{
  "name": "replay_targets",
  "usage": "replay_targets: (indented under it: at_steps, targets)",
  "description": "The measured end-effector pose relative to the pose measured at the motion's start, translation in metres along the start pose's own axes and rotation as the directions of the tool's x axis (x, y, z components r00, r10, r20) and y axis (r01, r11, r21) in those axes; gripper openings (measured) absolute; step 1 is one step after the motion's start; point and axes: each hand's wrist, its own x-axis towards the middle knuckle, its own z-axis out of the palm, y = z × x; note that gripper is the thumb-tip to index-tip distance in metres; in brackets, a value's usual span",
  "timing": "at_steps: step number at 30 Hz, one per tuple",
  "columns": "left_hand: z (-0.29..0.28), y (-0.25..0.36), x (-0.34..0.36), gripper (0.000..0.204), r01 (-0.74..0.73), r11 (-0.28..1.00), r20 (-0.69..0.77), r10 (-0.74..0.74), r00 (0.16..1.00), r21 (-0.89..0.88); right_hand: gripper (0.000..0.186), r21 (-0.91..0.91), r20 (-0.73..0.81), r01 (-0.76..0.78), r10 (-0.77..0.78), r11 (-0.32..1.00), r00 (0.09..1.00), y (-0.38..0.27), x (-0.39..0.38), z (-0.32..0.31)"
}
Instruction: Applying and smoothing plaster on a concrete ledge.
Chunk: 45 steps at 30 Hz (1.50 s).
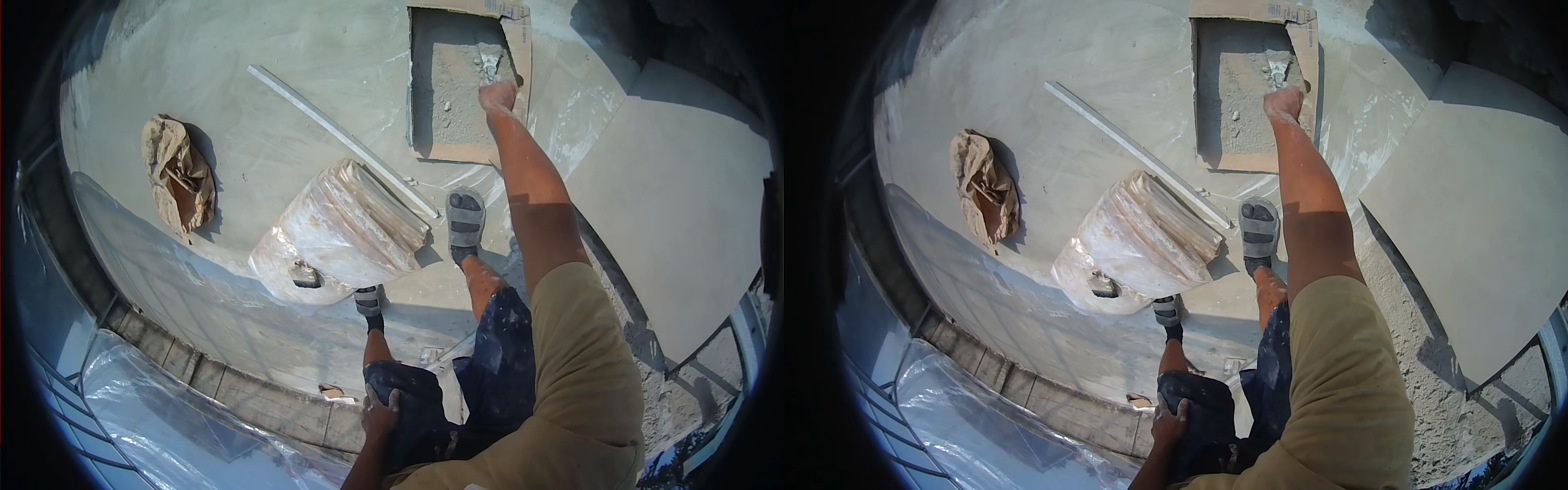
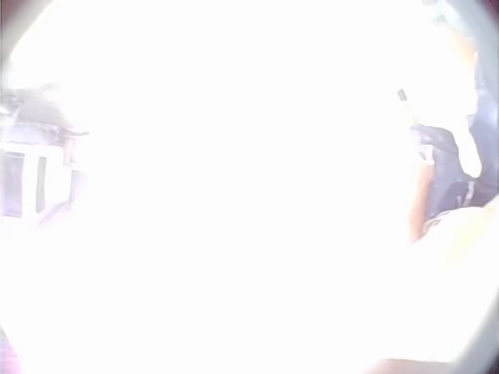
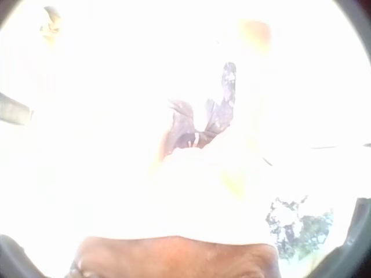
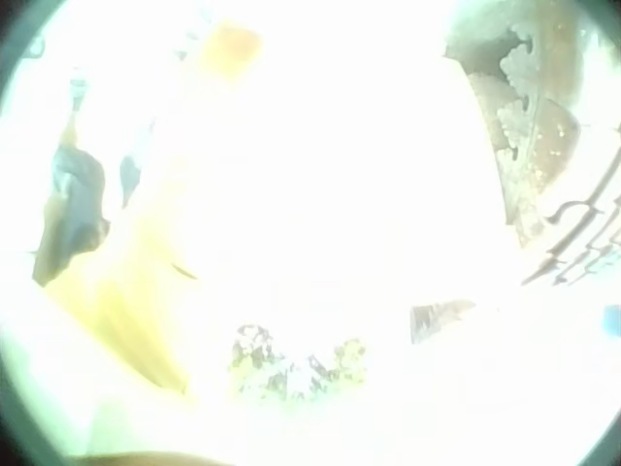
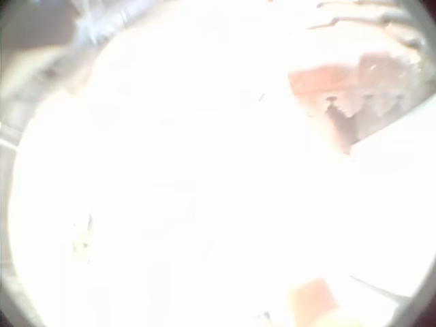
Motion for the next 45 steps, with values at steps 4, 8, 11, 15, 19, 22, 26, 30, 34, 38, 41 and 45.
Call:
replay_targets:
  at_steps: [4, 8, 11, 15, 19, 22, 26, 30, 34, 38, 41, 45]
  targets:
    - [-0.016, -0.006, -0.006, 0.088, -0.018, 0.998, -0.033, 0.019, 0.999, 0.052, 0.035, 0.064, -0.152, 0.224, -0.213, 0.972, 0.965, -0.031, -0.039, -0.01]
    - [-0.033, -0.024, -0.015, 0.088, -0.139, 0.988, -0.092, 0.145, 0.985, 0.066, 0.042, 0.102, -0.19, 0.356, -0.333, 0.929, 0.924, -0.012, -0.087, -0.022]
    - [-0.045, -0.047, -0.007, 0.087, -0.236, 0.96, -0.098, 0.252, 0.963, 0.148, 0.042, 0.119, -0.199, 0.372, -0.345, 0.921, 0.917, 0.024, -0.165, -0.044]
    - [-0.069, -0.086, 0.003, 0.078, -0.469, 0.859, -0.033, 0.485, 0.874, 0.203, 0.044, 0.166, -0.172, 0.421, -0.394, 0.892, 0.903, 0.075, -0.317, -0.088]
    - [-0.095, -0.142, 0.027, 0.073, -0.691, 0.657, -0.049, 0.734, 0.677, 0.3, 0.042, 0.162, -0.198, 0.384, -0.351, 0.909, 0.915, 0.147, -0.479, -0.141]
    - [-0.129, -0.176, 0.043, 0.071, -0.773, 0.583, -0.037, 0.804, 0.594, 0.249, 0.042, 0.25, -0.211, 0.279, -0.229, 0.927, 0.95, 0.212, -0.597, -0.172]
    - [-0.164, -0.202, 0.061, 0.065, -0.679, 0.637, 0.041, 0.718, 0.695, 0.365, 0.034, 0.322, -0.45, 0.205, -0.041, 0.924, 0.892, 0.305, -0.734, -0.184]
    - [-0.224, -0.208, 0.107, 0.047, -0.449, -0.228, 0.436, 0.785, 0.44, 0.864, 0.035, 0.361, -0.549, 0.056, 0.164, 0.931, 0.819, 0.368, -0.848, -0.139]
    - [-0.207, -0.177, 0.035, 0.029, -0.573, 0.262, 0.2, 0.76, 0.619, 0.777, 0.039, 0.581, -0.488, -0.084, 0.429, 0.809, 0.76, 0.409, -0.953, -0.084]
    - [-0.123, -0.128, -0.034, 0.045, -0.558, 0.35, 0.132, 0.75, 0.648, 0.752, 0.039, 0.771, -0.324, -0.288, 0.739, 0.568, 0.591, 0.446, -1.054, 0.021]
    - [-0.044, -0.107, -0.064, 0.044, -0.557, 0.143, 0.201, 0.837, 0.51, 0.818, 0.037, 0.866, -0.248, -0.274, 0.835, 0.418, 0.49, 0.454, -1.127, 0.077]
    - [0.059, -0.124, -0.084, 0.046, -0.74, -0.015, 0.375, 0.869, 0.324, 0.673, 0.04, 0.926, -0.15, -0.238, 0.862, 0.294, 0.483, 0.467, -1.228, 0.108]
